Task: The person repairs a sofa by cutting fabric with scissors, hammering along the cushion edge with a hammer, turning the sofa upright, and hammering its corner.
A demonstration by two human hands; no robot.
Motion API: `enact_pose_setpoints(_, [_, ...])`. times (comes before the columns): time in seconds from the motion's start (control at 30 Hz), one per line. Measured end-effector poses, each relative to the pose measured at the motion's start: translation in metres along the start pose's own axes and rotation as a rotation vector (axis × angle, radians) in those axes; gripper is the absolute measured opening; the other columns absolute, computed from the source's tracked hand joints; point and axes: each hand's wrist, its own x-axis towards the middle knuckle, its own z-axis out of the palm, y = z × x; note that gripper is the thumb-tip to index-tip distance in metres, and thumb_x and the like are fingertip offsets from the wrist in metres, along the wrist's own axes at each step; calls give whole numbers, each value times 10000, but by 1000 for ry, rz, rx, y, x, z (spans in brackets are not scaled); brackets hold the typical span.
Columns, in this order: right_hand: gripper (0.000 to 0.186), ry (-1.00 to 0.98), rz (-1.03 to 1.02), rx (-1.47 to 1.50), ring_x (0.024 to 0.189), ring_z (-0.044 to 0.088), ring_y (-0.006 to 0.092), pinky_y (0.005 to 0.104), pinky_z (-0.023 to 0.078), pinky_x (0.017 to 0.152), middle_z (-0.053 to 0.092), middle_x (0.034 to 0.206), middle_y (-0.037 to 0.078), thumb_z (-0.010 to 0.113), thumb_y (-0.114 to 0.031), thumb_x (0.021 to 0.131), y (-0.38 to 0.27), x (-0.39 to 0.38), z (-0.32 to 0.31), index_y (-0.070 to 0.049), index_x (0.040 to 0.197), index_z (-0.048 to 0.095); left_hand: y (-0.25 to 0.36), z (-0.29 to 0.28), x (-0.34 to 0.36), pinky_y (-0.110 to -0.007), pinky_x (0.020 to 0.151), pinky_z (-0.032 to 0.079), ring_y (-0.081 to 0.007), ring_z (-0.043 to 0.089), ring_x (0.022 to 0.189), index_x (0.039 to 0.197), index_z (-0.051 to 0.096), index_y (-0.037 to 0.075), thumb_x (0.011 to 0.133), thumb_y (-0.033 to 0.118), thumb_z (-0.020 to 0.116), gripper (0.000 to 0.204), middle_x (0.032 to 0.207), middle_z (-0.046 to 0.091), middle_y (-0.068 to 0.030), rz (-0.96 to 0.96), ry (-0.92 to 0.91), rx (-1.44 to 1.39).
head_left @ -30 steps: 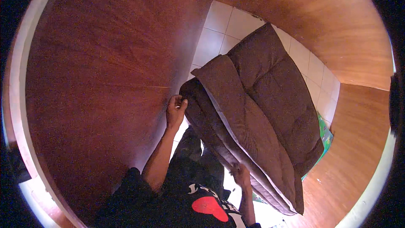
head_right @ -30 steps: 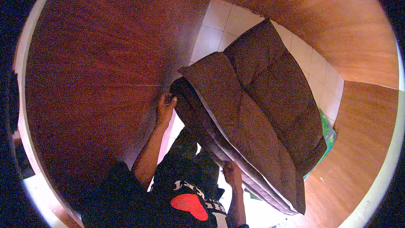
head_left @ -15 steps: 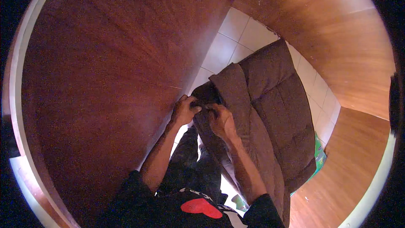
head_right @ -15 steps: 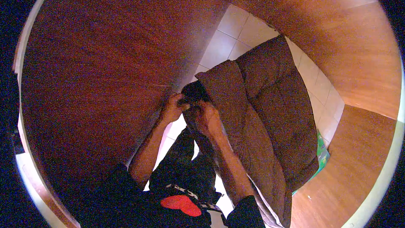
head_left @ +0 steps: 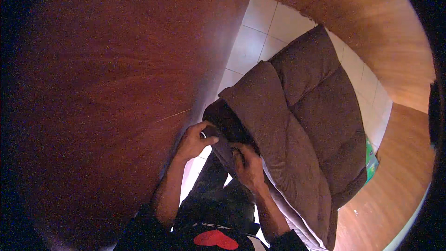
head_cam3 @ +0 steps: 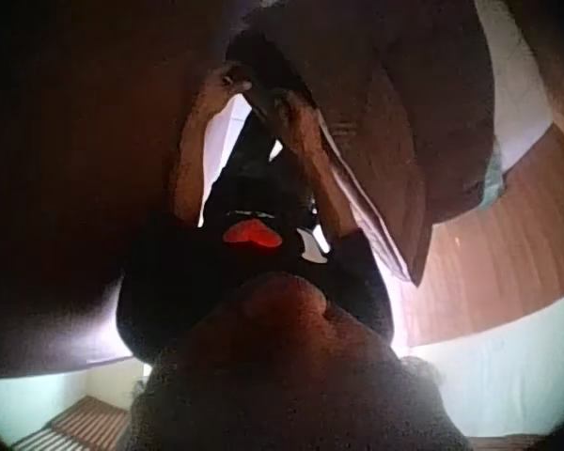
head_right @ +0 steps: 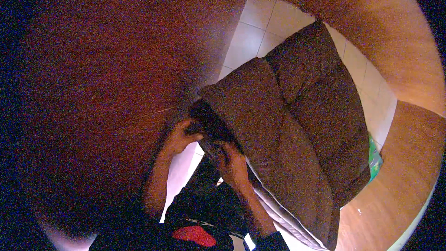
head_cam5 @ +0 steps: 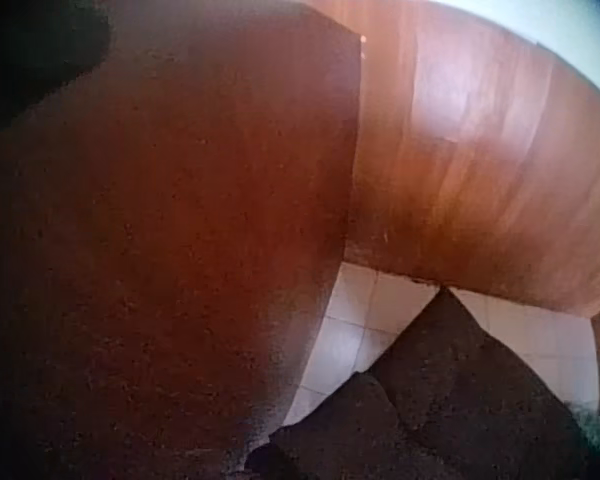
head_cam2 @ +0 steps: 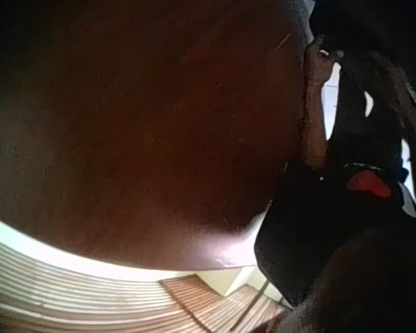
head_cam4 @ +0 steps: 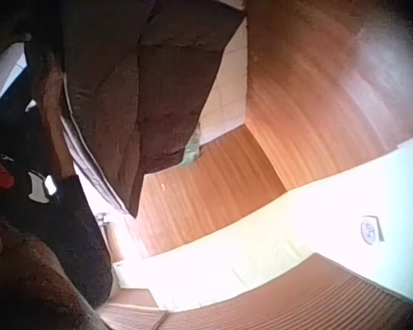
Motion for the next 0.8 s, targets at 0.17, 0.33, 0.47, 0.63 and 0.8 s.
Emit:
enact_pose_setpoints(0.17, [239,-55,0,61,1058,673,397,426,522,931,698,1120,221,596,-98,964,13,-5,-3,-57,1182,684,28,-8,-9,-359,825,518,-166,644,911,1091,677,59,825,141,812,310,999,717,-58,-21,-8,63])
enact_pose_setpoints(0.33, [283,-161,66,41,1036,659,414,466,522,920,684,1110,223,618,-117,949,27,-14,0,-90,1227,666,17,-13,-8,-359,883,520,-156,638,976,1108,665,67,841,119,805,305,1034,708,-46,-149,-134,-36])
enact_pose_setpoints(0.47, [317,-291,194,47,1002,655,426,478,523,906,675,1091,222,622,-105,935,32,-21,5,-106,1251,650,23,-16,-11,-365,943,516,-173,640,1009,1108,652,44,849,87,800,301,1046,692,-57,-206,-97,-13])
enact_pose_setpoints(0.63, [385,-235,-47,98,999,666,412,463,532,891,685,1075,213,629,-78,924,42,-20,5,-115,1307,602,21,-7,-19,-355,949,524,-175,645,1016,1094,643,32,838,47,803,302,1056,682,-73,-273,-54,-83])
enact_pose_setpoints(0.8, [416,-372,30,165,955,686,365,424,550,839,691,1050,202,645,-57,910,58,-26,14,-117,1319,598,-18,-8,-18,-339,876,556,-193,662,982,999,657,21,797,20,825,263,1040,685,-92,-155,-25,-62])
